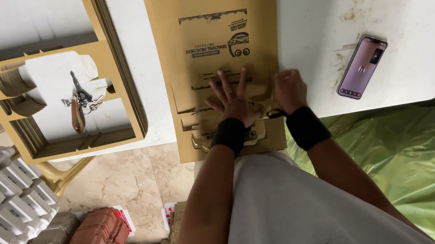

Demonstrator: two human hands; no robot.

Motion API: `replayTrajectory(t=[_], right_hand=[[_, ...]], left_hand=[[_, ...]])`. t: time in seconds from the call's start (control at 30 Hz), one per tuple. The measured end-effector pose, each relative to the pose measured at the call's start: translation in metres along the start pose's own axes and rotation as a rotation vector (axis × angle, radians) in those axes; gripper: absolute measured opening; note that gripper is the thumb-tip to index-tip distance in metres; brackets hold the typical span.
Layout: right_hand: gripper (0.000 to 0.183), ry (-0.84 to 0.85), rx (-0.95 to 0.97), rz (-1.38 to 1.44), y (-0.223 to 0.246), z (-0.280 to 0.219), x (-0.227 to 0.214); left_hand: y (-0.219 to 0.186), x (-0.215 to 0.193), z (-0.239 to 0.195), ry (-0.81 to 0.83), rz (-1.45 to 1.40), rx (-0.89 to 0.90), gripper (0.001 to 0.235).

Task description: A person is manually punching out pre-cut shapes from cardboard sheets on a white table in a factory setting.

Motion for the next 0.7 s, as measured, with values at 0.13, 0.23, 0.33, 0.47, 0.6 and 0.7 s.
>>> replayTrajectory(t=[0.13,0.23,0.33,0.47,0.6,0.7], right_hand=[[0.042,-0.047,-0.013,0.146,-0.002,0.051,0.005],[0.046,0.009,-0.02,0.14,0.021,0.054,-0.003],[0.046,0.068,-0.142,0.055,0.042,0.052,-0.011],[0.051,0.154,-0.155,-0.004,0.044,0.051,-0.011],[0.1,0.285,-0.116,0.026,0.07,0.035,-0.01],[0.072,0.208,-0.234,-0.099,0.084,0.037,-0.006]], left_hand=[[-0.003,-0.008,-0.006,-0.032,-0.084,0.01,0.111],[-0.005,-0.031,-0.001,-0.316,-0.224,-0.024,0.088],[-0.019,-0.068,0.004,-0.473,-0.253,-0.052,0.11],[-0.025,-0.086,0.011,-0.427,-0.241,-0.101,0.136],[-0.032,-0.092,0.015,-0.316,-0.347,-0.136,0.136],[-0.029,-0.087,0.019,-0.295,-0.3,-0.181,0.131]])
Point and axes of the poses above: each hand's wrist, its own z-axis towards the middle knuckle, its own x-axis out of the palm, y = z × x, the point moved 8 cm from there along z, towards the middle knuckle, and after that the axes turned 1 degree about y, right-handed, at the moved point
